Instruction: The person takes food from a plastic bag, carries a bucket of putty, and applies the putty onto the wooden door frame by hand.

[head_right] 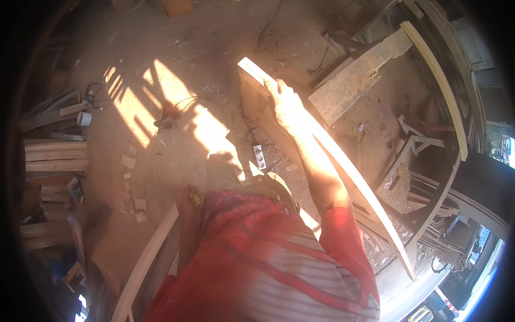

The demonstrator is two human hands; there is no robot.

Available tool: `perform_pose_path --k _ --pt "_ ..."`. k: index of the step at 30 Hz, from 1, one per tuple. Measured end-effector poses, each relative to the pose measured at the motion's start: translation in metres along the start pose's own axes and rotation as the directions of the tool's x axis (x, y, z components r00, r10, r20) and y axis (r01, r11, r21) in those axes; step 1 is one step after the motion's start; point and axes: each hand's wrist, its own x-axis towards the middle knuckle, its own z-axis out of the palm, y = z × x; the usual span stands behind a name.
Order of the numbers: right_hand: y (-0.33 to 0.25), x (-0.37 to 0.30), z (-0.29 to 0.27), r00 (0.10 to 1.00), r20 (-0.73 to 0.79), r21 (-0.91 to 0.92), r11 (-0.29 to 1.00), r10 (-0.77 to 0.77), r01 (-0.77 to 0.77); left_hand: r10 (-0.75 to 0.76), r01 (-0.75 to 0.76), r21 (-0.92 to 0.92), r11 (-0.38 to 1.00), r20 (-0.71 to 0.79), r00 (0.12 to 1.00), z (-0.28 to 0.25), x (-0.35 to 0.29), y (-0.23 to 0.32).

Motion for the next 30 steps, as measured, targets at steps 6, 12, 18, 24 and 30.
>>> perform_pose_path --k 6,12,18,24,30 --pt "-0.012 0.001 0.001 0.998 -0.027 -0.039 0.998 0.052 -0.053 -0.188 0.194 -0.059 0.979 0.097 0.977 0.012 0.088 0.053" --pt "-0.020 -0.001 -0.001 0.951 -0.031 -0.101 0.946 0.307 -0.308 -0.082 0.009 0.242 0.970 0.293 0.953 -0.006 0.177 0.107" --pt "-0.049 -0.003 0.013 0.948 -0.202 -0.426 0.850 0.245 -0.311 -0.077 -0.037 0.292 0.956 0.371 0.926 -0.011 0.258 0.164" --pt "-0.163 -0.083 0.070 0.744 0.002 0.106 0.740 0.668 -0.665 -0.221 0.191 0.133 0.973 0.271 0.937 0.009 0.288 0.204" --pt "-0.186 -0.231 0.138 0.149 0.701 0.098 0.113 0.697 -0.989 -0.190 0.123 0.167 0.978 0.486 0.853 0.059 0.281 0.226"
